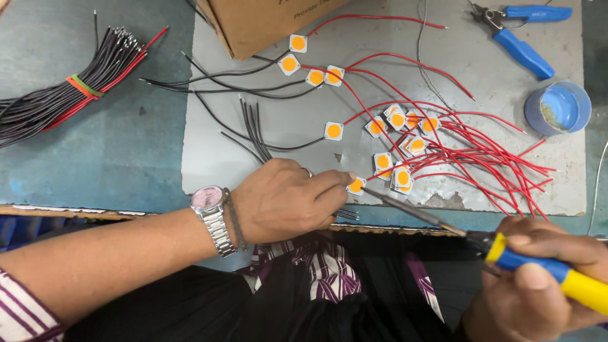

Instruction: The person solders red and black wires onto the terminals of LED COB chips on a workbench using a soldering iron, finishing each chip and setting it aside. They then gather the soldered chips and wires into a bundle and use pliers to trim or crimp the wire ends.

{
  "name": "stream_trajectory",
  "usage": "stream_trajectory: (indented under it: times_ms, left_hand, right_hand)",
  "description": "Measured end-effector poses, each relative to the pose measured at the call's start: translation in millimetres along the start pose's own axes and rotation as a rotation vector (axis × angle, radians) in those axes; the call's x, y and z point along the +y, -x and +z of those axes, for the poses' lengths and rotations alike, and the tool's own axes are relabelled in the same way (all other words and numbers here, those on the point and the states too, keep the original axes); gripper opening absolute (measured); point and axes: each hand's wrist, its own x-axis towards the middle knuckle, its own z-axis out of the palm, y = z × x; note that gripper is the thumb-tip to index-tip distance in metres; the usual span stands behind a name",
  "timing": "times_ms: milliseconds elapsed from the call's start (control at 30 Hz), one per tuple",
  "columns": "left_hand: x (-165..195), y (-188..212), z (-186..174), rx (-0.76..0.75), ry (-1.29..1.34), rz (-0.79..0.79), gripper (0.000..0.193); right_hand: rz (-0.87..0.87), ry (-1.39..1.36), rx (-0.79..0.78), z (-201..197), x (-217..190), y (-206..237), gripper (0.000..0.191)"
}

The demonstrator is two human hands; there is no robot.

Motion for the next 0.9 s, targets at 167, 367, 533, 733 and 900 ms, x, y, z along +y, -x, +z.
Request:
stream_trajectory:
  times_ms: [167, 367, 533, 733, 900]
  left_hand:
    - [1, 4, -2, -0.022, 0.012, -0.023, 0.021]
    - [1, 8, -4, 0.015, 0.015, -0.010, 0.022]
    - [1, 10, -3, 0.005, 0.004, -0.005, 0.022]
    - [5, 9, -2, -0.039, 0.008, -0.017, 0.019]
    - [8, 4, -8, -0.063, 0.011, -0.017, 0.018]
  right_hand:
    - [0.004, 0.076, -0.113, 25, -20, -2, 0.029]
    - [0.043, 0.097, -0.113, 37, -26, -2, 0.028]
    - [0.036, 0.191, -0.184, 41, -31, -10, 0.024]
    - [0.068, 0.365, -0.354, 45, -50, -31, 0.021]
    - [0.033, 0.388, -0.462, 55, -62, -48, 0.020]
